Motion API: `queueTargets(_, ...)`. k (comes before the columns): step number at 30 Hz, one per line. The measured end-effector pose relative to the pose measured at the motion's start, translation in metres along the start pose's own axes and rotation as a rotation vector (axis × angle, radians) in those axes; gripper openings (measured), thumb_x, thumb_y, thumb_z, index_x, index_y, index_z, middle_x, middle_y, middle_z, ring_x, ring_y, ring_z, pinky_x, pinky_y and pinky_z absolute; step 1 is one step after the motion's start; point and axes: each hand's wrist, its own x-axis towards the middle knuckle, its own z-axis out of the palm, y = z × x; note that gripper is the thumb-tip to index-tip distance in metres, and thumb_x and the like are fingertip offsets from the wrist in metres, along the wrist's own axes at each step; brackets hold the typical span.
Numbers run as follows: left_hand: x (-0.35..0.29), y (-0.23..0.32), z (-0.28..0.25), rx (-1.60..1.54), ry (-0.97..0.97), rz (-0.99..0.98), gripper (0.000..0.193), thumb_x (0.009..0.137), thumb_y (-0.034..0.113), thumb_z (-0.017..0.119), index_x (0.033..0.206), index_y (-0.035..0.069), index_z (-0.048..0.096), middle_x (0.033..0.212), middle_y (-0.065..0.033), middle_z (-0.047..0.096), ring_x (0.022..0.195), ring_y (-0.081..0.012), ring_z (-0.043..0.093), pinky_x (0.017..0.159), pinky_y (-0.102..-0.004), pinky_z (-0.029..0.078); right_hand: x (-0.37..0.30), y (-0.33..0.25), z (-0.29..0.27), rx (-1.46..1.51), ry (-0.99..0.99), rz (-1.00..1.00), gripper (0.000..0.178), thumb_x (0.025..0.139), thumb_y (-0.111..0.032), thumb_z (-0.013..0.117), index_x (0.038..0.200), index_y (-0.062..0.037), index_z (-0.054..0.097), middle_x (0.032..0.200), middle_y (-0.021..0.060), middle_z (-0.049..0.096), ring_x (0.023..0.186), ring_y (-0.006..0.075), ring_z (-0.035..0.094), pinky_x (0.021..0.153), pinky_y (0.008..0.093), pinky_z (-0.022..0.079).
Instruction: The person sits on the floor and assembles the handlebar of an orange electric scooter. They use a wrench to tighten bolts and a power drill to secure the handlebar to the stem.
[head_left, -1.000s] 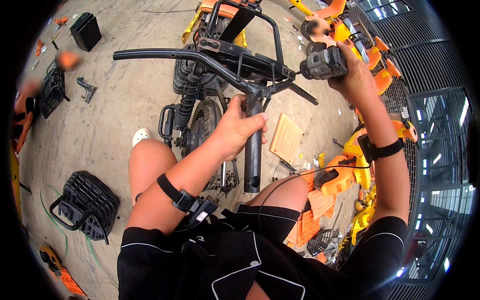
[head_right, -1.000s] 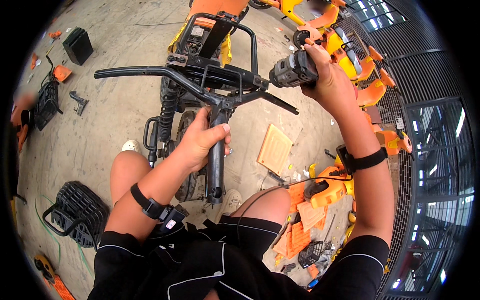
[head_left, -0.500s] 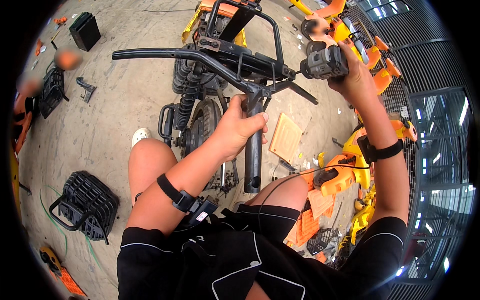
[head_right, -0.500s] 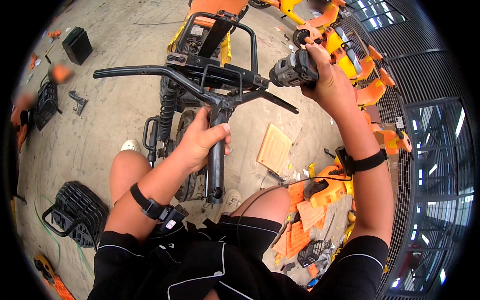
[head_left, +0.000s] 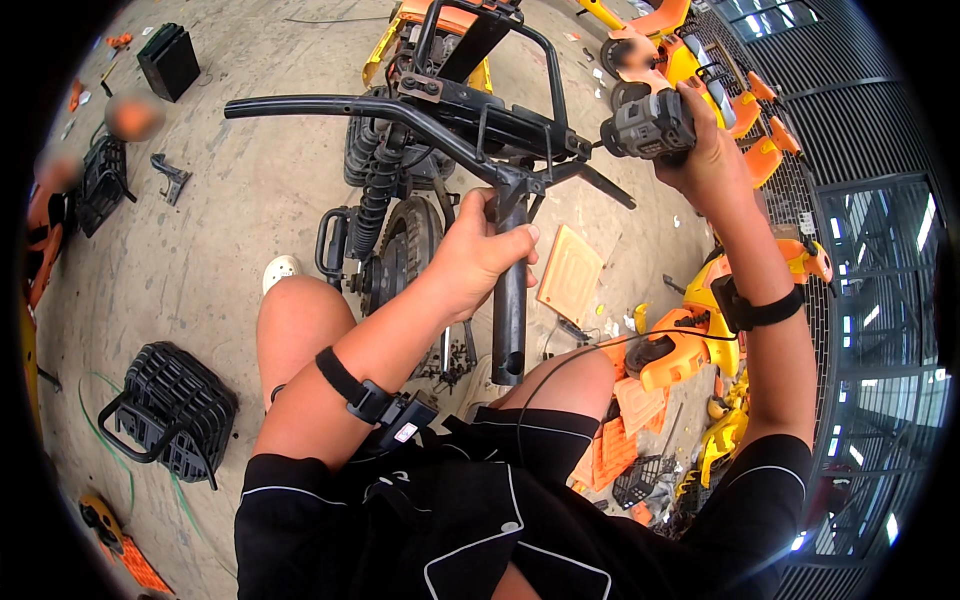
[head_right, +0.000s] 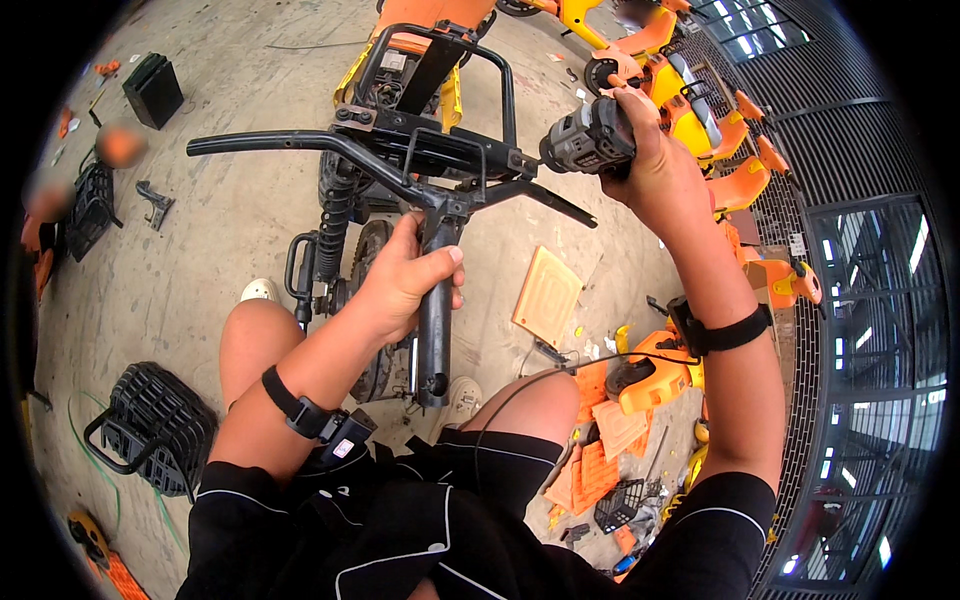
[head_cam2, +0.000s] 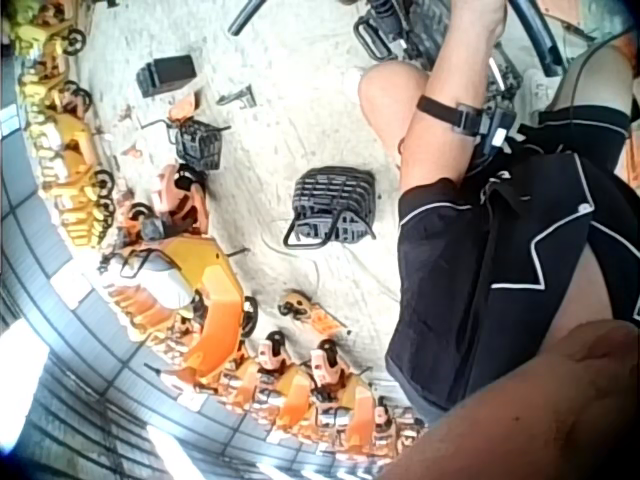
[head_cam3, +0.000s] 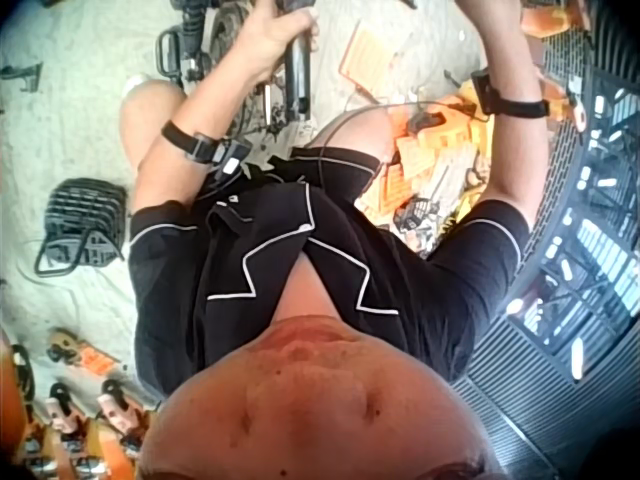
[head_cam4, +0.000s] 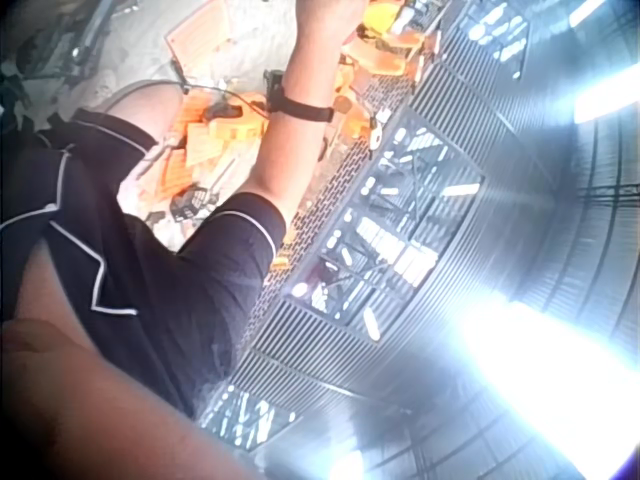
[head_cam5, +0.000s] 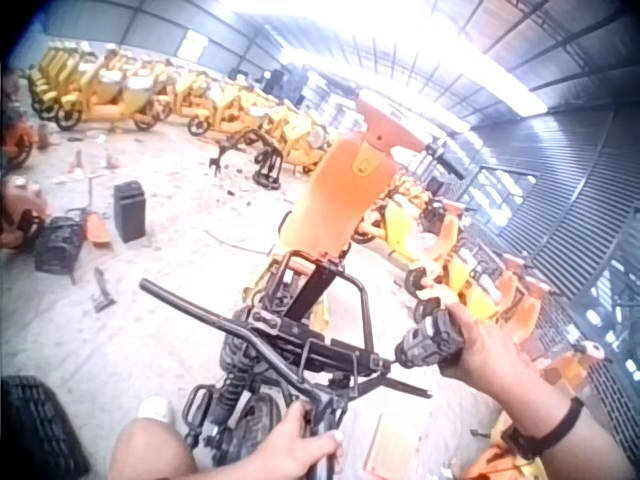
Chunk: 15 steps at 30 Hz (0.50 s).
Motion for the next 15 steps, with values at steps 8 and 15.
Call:
queueTargets(8, 0.000, -0.001, 0.000, -0.002, -0.002, 0.018, 0.068, 0.087, 0.012, 0.071, 0.139, 0.001, 0.028, 0.096, -0.0094, 0.053, 0.079, -0.0153, 0.061, 0.061, -0.0315, 0.059, -0.002, -0.010, 0.000, 0.005, 0.040, -0.005, 0.102, 0.066, -0.004, 0.082, 0.148, -0.0178, 0.023, 0.115, 0.0174, 0.067, 0.096, 0.0416, 0.068, 0.079, 0.0456, 0.056)
queueTargets(15, 0.001, -0.002, -0.001, -0.009, -0.005, 0.017, 0.069, 0.087, 0.014, 0.073, 0.138, 0.001, 0.029, 0.096, -0.0088, 0.053, 0.079, -0.0152, 0.061, 0.061, -0.0316, 0.059, -0.005, -0.017, -0.001, 0.017, -0.015, 0.112, 0.104, 0.065, -0.006, 0.083, 0.149, -0.0196, 0.022, 0.110, 0.0192, 0.068, 0.092, 0.0445, 0.067, 0.076, 0.0494, 0.055)
